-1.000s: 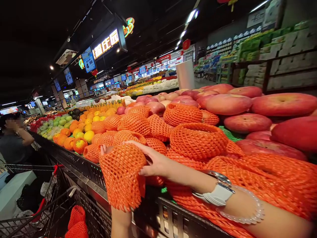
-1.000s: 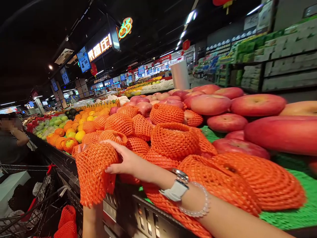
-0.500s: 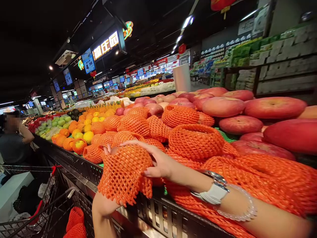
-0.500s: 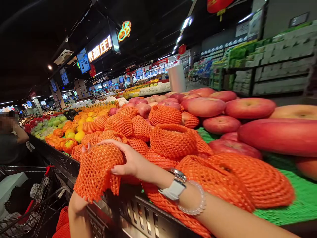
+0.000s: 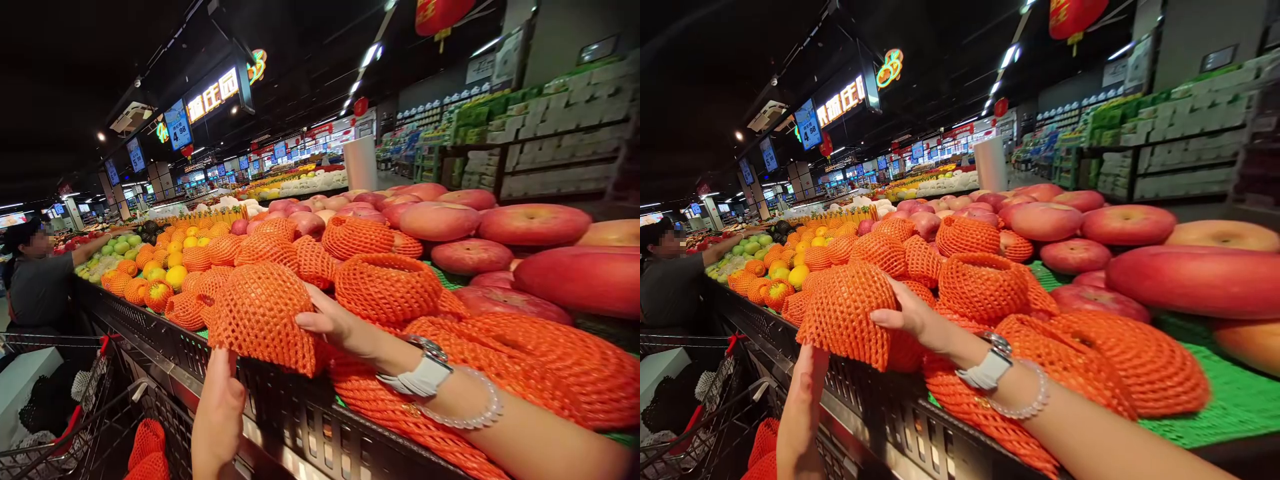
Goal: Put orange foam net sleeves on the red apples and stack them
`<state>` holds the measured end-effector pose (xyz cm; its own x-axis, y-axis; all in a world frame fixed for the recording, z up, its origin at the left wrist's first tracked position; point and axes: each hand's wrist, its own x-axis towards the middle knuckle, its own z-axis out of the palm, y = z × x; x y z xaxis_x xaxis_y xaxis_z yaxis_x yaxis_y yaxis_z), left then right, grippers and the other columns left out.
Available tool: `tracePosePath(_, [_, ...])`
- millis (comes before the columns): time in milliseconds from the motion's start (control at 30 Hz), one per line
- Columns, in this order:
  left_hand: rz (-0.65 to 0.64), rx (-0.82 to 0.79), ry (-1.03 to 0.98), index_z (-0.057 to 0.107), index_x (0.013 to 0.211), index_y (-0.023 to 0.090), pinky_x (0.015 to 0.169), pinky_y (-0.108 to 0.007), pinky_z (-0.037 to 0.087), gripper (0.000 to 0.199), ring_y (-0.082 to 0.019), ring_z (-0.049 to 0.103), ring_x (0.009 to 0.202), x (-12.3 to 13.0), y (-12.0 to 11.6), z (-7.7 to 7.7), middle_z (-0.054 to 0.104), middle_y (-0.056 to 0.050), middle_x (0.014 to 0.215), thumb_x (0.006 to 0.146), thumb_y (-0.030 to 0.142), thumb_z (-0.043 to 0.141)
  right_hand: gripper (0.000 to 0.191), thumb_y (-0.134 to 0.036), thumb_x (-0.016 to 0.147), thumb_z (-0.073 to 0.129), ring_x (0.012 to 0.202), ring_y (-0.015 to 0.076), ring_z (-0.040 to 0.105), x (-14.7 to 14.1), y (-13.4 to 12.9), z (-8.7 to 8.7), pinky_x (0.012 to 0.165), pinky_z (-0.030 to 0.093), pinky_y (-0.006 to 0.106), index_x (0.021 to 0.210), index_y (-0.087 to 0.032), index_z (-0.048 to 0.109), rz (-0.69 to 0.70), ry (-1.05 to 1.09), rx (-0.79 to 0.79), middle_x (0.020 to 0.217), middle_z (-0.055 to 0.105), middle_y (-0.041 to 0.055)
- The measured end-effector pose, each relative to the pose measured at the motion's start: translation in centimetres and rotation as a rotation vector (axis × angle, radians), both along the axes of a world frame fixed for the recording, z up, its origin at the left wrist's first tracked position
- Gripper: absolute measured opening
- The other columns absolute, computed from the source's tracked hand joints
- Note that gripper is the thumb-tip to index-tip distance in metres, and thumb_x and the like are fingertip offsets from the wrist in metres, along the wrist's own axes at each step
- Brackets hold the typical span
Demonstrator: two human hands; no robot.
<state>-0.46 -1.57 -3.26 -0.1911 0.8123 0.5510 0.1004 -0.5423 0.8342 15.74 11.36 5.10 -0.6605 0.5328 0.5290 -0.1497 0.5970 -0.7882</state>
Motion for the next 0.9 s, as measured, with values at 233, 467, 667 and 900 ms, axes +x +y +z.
tracePosePath(233, [0.108,0.121,-0.24,0.061,0.123,0.017,0.113,-0.041,0.032,0.065,-0.029,0.046,0.13,0.3,3.1,0.5,0.057,-0.014,0.132,0.081,0.066,0.052,0.093,-0.066,0.059,0.069,0.126,0.0365,0.049,-0.4,0.0,-0.1,0.107,0.04,0.048,0.133,-0.014,0.047,0.054,0.014,-0.009,0.128,0.059,0.0138])
tracePosePath(467, [0.253,0.327,-0.082,0.075,0.082,0.021,0.08,-0.027,0.053,0.037,-0.018,0.067,0.085,-2.5,-0.5,2.5,0.073,-0.005,0.086,0.091,0.045,0.048,0.083,-0.068,0.067,0.062,0.12,0.034,0.054,0.0,0.0,0.1,0.104,0.044,0.049,0.132,-0.017,0.048,-0.067,0.172,0.018,0.126,0.061,0.0129])
tracePosePath(667, [0.341,0.264,-0.325,0.053,0.122,0.026,0.088,-0.035,0.053,0.084,-0.027,0.059,0.112,-0.6,1.7,3.2,0.056,-0.011,0.129,0.055,0.072,0.073,0.093,-0.062,0.058,0.074,0.122,0.0354,0.054,0.0,0.2,-1.2,0.109,0.039,0.05,0.133,-0.014,0.049,-0.1,0.084,0.279,0.128,0.058,0.0162])
tracePosePath(900, [0.035,0.048,-0.382,0.027,0.141,0.017,0.103,-0.032,0.044,0.114,-0.029,0.05,0.126,2.9,3.3,1.4,0.047,-0.019,0.137,0.051,0.06,0.083,0.089,-0.065,0.063,0.073,0.124,0.0324,0.052,0.3,-0.5,-0.6,0.108,0.042,0.048,0.133,-0.017,0.047,-0.067,0.06,0.776,0.127,0.056,0.0175])
